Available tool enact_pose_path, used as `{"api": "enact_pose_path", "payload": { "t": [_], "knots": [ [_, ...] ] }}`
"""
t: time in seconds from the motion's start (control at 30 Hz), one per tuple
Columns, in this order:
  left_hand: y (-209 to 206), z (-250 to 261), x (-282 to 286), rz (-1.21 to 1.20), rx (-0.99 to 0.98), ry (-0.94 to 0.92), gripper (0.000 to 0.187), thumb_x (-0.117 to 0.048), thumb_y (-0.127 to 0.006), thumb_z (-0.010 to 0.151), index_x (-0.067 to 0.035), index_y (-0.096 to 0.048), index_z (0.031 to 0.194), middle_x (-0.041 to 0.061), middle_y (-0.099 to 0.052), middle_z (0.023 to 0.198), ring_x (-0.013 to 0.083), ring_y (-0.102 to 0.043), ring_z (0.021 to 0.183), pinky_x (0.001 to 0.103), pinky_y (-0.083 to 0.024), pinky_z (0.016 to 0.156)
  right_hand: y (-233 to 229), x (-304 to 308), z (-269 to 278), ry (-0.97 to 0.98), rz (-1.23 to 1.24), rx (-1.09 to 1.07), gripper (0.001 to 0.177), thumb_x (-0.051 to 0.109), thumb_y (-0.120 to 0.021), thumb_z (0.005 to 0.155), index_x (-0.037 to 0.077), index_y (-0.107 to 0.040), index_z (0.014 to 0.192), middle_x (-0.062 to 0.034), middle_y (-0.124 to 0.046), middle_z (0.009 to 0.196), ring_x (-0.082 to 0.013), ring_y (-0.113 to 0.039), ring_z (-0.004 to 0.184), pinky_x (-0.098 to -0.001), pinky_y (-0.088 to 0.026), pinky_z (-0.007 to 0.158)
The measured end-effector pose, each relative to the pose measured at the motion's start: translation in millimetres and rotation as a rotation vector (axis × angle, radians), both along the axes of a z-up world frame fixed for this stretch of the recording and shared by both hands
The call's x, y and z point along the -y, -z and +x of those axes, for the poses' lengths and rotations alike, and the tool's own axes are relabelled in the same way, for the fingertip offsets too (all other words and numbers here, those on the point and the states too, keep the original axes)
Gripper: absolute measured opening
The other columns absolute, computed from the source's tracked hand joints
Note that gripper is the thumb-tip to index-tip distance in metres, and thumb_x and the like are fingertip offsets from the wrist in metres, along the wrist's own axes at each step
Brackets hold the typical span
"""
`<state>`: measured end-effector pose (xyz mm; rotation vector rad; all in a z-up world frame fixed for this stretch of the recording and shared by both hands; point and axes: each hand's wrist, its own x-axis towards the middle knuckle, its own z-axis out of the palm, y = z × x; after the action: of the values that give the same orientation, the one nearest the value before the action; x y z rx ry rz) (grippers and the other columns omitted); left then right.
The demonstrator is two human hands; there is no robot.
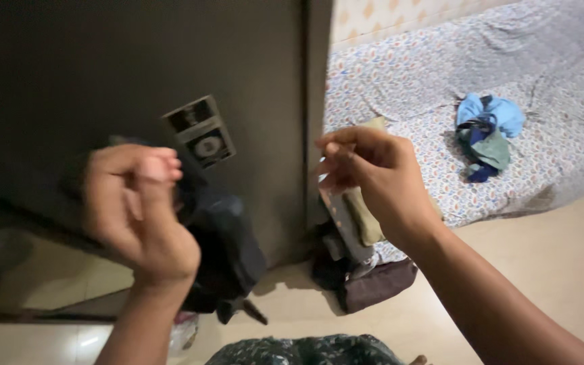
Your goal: The person fluffs a pillow, handles a belt, and then unfolds and refolds a blue shirt and a pair of patterned shorts before picking up a comb.
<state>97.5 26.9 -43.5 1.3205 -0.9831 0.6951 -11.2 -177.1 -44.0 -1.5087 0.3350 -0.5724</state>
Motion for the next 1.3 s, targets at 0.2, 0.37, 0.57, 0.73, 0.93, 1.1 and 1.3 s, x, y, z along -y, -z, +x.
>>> {"api": "enact_pose_path", "payload": {
  "t": [0.2,0.37,0.57,0.73,0.93,1.1,1.3],
  "knots": [
    [10,-63,109,0.180,-0.106,0.157,0.012,-0.009,-0.053,0.103,0.001,-0.058,0.101,0.006,-0.059,0.098,0.0086,-0.057,0.084,0.022,-0.049,0.073,13,81,-76,-0.100,0.002,0.000,0.020,0.010,-0.058,0.087,-0.001,-0.069,0.102,-0.0066,-0.069,0.075,-0.0117,-0.065,0.067,-0.0265,-0.054,0.062],
    [33,-102,205,0.381,-0.238,0.257,0.012,-0.011,-0.057,0.097,-0.002,-0.062,0.104,0.003,-0.062,0.090,0.0075,-0.059,0.079,0.022,-0.050,0.071,38,168,-152,0.014,-0.016,-0.087,0.021,0.010,-0.058,0.086,0.000,-0.071,0.100,-0.0066,-0.069,0.073,-0.0122,-0.065,0.065,-0.0264,-0.054,0.060],
    [74,-143,304,0.610,-0.308,0.326,0.014,-0.006,-0.063,0.087,-0.003,-0.066,0.100,0.002,-0.065,0.081,0.0071,-0.060,0.066,0.022,-0.049,0.060,64,255,-238,0.211,-0.030,-0.288,0.020,0.012,-0.057,0.087,0.002,-0.072,0.096,-0.0056,-0.070,0.071,-0.0114,-0.065,0.064,-0.0262,-0.054,0.059],
    [94,-160,361,0.717,-0.311,0.388,0.016,-0.004,-0.063,0.085,-0.003,-0.067,0.101,0.003,-0.067,0.082,0.0065,-0.064,0.068,0.022,-0.053,0.062,71,300,-289,0.327,-0.024,-0.312,0.020,0.010,-0.057,0.086,0.002,-0.073,0.095,-0.0059,-0.069,0.071,-0.0117,-0.066,0.064,-0.0259,-0.054,0.059],
    [106,-149,445,0.670,-0.387,0.552,0.017,-0.003,-0.061,0.091,-0.001,-0.063,0.107,0.002,-0.065,0.089,0.0073,-0.062,0.077,0.022,-0.053,0.069,71,360,-322,0.472,-0.011,-0.295,0.019,0.010,-0.059,0.086,0.002,-0.072,0.097,-0.0065,-0.070,0.073,-0.0122,-0.066,0.065,-0.0256,-0.055,0.059],
    [130,-129,523,0.655,-0.475,0.609,0.016,-0.004,-0.061,0.092,-0.001,-0.062,0.108,0.003,-0.064,0.090,0.0078,-0.061,0.077,0.023,-0.053,0.069,67,417,-325,0.543,-0.056,-0.335,0.019,0.012,-0.060,0.087,0.002,-0.072,0.098,-0.0061,-0.069,0.073,-0.0119,-0.066,0.066,-0.0254,-0.055,0.060],
    [171,-69,623,0.730,-0.527,0.500,0.019,-0.004,-0.061,0.092,-0.001,-0.062,0.110,0.004,-0.065,0.092,0.0099,-0.062,0.075,0.024,-0.053,0.069,71,519,-297,0.544,-0.090,-0.318,0.019,0.012,-0.060,0.087,0.001,-0.072,0.098,-0.0057,-0.070,0.073,-0.0118,-0.065,0.065,-0.0253,-0.056,0.060]
  ]
}}
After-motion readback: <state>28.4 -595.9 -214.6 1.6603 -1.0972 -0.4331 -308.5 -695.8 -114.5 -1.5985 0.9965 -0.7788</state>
